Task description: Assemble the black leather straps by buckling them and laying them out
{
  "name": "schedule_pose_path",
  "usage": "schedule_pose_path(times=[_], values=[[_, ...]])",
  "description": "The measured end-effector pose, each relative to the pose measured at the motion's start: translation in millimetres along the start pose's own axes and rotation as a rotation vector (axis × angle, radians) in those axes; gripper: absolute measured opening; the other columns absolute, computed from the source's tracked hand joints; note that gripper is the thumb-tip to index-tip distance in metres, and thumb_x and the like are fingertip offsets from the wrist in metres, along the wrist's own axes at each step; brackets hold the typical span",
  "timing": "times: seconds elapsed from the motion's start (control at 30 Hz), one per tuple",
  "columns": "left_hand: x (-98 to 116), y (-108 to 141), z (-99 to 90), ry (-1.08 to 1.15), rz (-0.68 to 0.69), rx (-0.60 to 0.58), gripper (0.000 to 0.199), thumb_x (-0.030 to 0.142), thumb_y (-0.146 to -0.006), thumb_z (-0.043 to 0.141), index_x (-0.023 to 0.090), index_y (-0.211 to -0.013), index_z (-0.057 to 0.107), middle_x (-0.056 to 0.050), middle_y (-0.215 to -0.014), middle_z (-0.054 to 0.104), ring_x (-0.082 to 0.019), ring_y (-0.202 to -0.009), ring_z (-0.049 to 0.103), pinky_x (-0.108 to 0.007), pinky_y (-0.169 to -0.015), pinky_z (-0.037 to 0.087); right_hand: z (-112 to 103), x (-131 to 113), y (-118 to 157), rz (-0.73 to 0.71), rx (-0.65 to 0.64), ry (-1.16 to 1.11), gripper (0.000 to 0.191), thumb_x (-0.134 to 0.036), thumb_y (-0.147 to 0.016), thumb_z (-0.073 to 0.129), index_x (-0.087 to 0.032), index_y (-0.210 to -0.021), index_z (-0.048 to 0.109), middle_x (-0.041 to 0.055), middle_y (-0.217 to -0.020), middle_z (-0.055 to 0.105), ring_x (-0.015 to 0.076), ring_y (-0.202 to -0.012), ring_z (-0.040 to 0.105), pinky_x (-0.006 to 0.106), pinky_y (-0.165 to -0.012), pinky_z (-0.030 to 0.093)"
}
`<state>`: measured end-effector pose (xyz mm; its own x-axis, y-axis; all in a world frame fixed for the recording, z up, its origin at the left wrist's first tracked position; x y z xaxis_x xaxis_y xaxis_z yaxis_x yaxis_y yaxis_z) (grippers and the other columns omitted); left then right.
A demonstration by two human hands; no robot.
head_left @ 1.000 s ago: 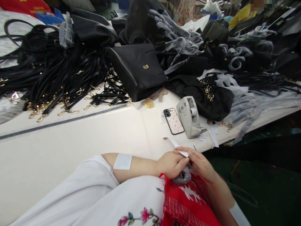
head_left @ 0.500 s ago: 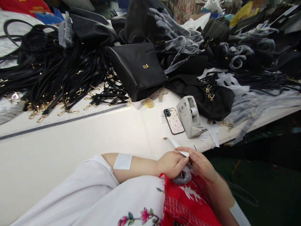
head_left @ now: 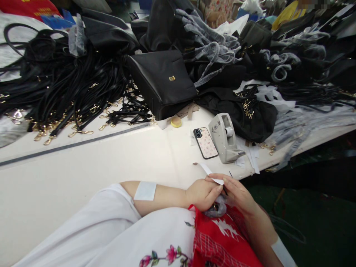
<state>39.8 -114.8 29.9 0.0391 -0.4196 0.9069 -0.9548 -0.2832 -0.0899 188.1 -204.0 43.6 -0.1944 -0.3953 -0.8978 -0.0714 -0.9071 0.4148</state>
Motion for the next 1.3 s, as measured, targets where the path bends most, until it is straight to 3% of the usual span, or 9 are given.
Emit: schedule_pose_path(times=[0.37, 0.57, 0.8, 0.87, 0.93, 1.03, 1.1, 1.23, 1.3], values=[[1, 0, -1.0, 0.005, -0.041, -0.024, 0.059, 0.034, -0.102, 0.016, 0.014, -0.103, 0.072, -0.01, -0.104, 0.073, -0.02, -0.098, 0.066, -0.031, -0.098, 0.047, 1, -4, -1, -0.013, -0.023, 0.062, 0.045, -0.049, -0.095, 0.052, -0.019, -0.125, 0.065, 0.0151, -0.124, 0.069, 0.0273, -0.113, 0.065, 0.048, -0.105, 0.045], [2, -2, -2.0, -0.052, -0.127, -0.047, 0.036, 0.024, -0.095, 0.035, 0.013, -0.089, 0.069, -0.009, -0.09, 0.072, -0.02, -0.084, 0.066, -0.029, -0.083, 0.05, 1, -9, 0, -0.059, -0.057, 0.142, 0.047, -0.044, -0.085, 0.068, -0.021, -0.126, 0.065, 0.0129, -0.127, 0.067, 0.0281, -0.118, 0.062, 0.043, -0.103, 0.046], [0, -4, 0.8, -0.02, -0.166, 0.025, 0.033, 0.019, -0.092, 0.038, 0.013, -0.085, 0.069, -0.008, -0.091, 0.073, -0.02, -0.088, 0.066, -0.029, -0.087, 0.05, 8, -11, -5, -0.123, -0.018, 0.319, 0.049, -0.047, -0.089, 0.062, -0.018, -0.129, 0.063, 0.0119, -0.102, 0.075, 0.019, -0.072, 0.069, 0.03, -0.067, 0.058], [-1, -3, 1.8, 0.024, -0.162, 0.037, 0.036, 0.019, -0.092, 0.036, 0.014, -0.087, 0.071, -0.008, -0.095, 0.074, -0.019, -0.09, 0.067, -0.028, -0.089, 0.05, 7, -15, -12, -0.169, 0.039, 0.46, 0.045, -0.049, -0.094, 0.052, -0.017, -0.123, 0.067, 0.0111, -0.094, 0.076, 0.0138, -0.051, 0.061, 0.026, -0.05, 0.053], [-1, -3, 2.4, 0.095, -0.147, 0.034, 0.038, 0.018, -0.091, 0.035, 0.014, -0.094, 0.073, -0.007, -0.1, 0.075, -0.018, -0.093, 0.068, -0.026, -0.091, 0.05, 4, -23, -21, -0.242, 0.112, 0.578, 0.042, -0.048, -0.096, 0.048, -0.019, -0.112, 0.074, 0.0095, -0.093, 0.076, 0.0134, -0.05, 0.059, 0.027, -0.049, 0.052], [-1, -3, 2.3, 0.167, -0.155, 0.027, 0.042, 0.017, -0.09, 0.034, 0.016, -0.099, 0.075, -0.005, -0.101, 0.075, -0.016, -0.093, 0.068, -0.024, -0.091, 0.049, -6, -41, -34, -0.416, 0.283, 0.676, 0.033, -0.049, -0.091, 0.059, -0.023, -0.099, 0.078, 0.0082, -0.105, 0.074, 0.0228, -0.092, 0.067, 0.037, -0.085, 0.053], [-3, -4, 1.4, 0.183, -0.22, 0.042, 0.044, 0.019, -0.091, 0.033, 0.016, -0.098, 0.076, -0.004, -0.097, 0.076, -0.016, -0.091, 0.068, -0.023, -0.088, 0.049, -11, -54, -36, -0.541, 0.46, 0.703, 0.034, -0.049, -0.091, 0.058, -0.023, -0.103, 0.077, 0.0083, -0.105, 0.072, 0.0235, -0.101, 0.063, 0.039, -0.094, 0.047], [-12, -10, -2.7, 0.198, -0.411, 0.087, 0.051, 0.037, -0.098, 0.03, 0.013, -0.093, 0.075, -0.006, -0.086, 0.075, -0.018, -0.083, 0.066, -0.025, -0.08, 0.05, -11, -72, -21, -0.737, 0.872, 0.564, 0.034, -0.042, -0.098, 0.049, -0.017, -0.11, 0.069, 0.0045, -0.081, 0.069, 0.0148, -0.061, 0.059, 0.031, -0.063, 0.048], [-15, -12, -5.1, 0.208, -0.434, 0.067, 0.056, 0.048, -0.098, 0.031, 0.013, -0.088, 0.073, -0.005, -0.081, 0.073, -0.018, -0.08, 0.064, -0.025, -0.078, 0.049, -7, -77, -7, -0.754, 0.959, 0.447, 0.03, -0.04, -0.097, 0.052, -0.015, -0.099, 0.068, 0.005, -0.08, 0.071, 0.0133, -0.052, 0.059, 0.029, -0.053, 0.047]])
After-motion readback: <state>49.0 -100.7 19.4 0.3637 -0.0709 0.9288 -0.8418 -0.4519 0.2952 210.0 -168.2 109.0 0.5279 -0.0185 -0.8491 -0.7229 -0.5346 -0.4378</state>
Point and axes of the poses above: each hand's wrist, its own y-axis away from the middle knuckle, its own z-axis out of the palm, x = y × z, the point moved 1 cm from there along -y, towards the middle knuckle
